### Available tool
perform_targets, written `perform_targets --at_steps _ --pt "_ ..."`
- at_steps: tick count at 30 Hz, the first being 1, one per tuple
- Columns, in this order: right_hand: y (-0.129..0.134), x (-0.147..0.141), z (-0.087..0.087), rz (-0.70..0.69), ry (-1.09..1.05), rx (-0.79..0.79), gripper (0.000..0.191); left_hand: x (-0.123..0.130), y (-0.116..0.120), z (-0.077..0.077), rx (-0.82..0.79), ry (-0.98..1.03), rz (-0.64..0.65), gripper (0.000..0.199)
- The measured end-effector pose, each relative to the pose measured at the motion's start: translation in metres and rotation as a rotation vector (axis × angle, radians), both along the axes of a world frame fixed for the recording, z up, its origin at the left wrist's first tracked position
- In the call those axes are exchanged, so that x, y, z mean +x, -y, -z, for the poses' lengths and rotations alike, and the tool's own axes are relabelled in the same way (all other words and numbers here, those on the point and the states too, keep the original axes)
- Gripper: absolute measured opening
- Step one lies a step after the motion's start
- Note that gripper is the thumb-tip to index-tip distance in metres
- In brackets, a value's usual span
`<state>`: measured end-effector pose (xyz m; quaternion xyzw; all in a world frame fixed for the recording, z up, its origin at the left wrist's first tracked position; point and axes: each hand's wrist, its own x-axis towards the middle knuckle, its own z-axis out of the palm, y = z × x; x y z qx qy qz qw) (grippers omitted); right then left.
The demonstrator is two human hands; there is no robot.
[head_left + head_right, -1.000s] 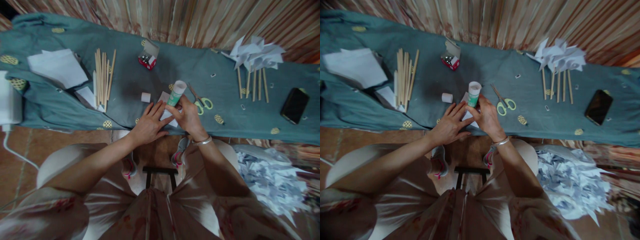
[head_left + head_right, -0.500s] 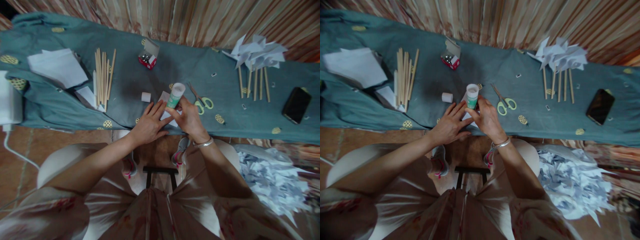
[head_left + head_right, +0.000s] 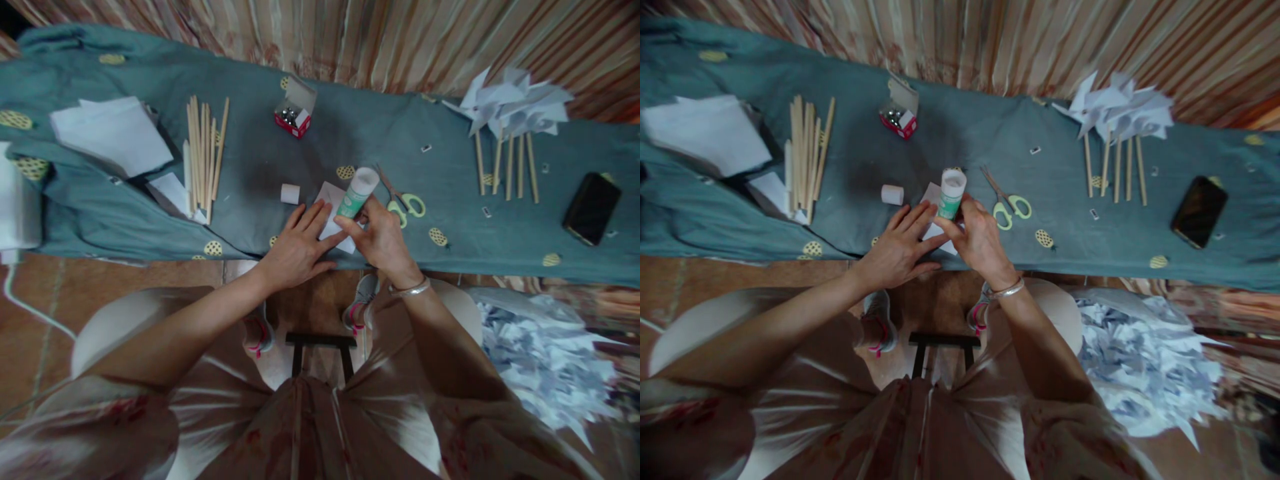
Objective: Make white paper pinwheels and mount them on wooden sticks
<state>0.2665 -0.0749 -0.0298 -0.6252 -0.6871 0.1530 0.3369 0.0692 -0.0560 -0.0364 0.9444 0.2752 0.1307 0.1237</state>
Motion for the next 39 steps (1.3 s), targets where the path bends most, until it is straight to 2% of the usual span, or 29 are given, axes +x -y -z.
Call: perform_targets --at_steps 23,30,39 --pt "-0.008 0.005 0.006 0.044 -0.009 -0.010 0.041 0.000 0.000 0.000 -0.017 -0.013 0.001 0.060" --pt "-0.010 0.002 0.004 0.062 0.023 -0.066 0.038 0.001 0.000 -0.001 -0.017 -0.019 0.005 0.060" --pt "-0.013 -0.004 0.004 0.043 -0.017 -0.022 0.043 0.001 0.000 -0.003 -0.024 -0.010 0.005 0.060"
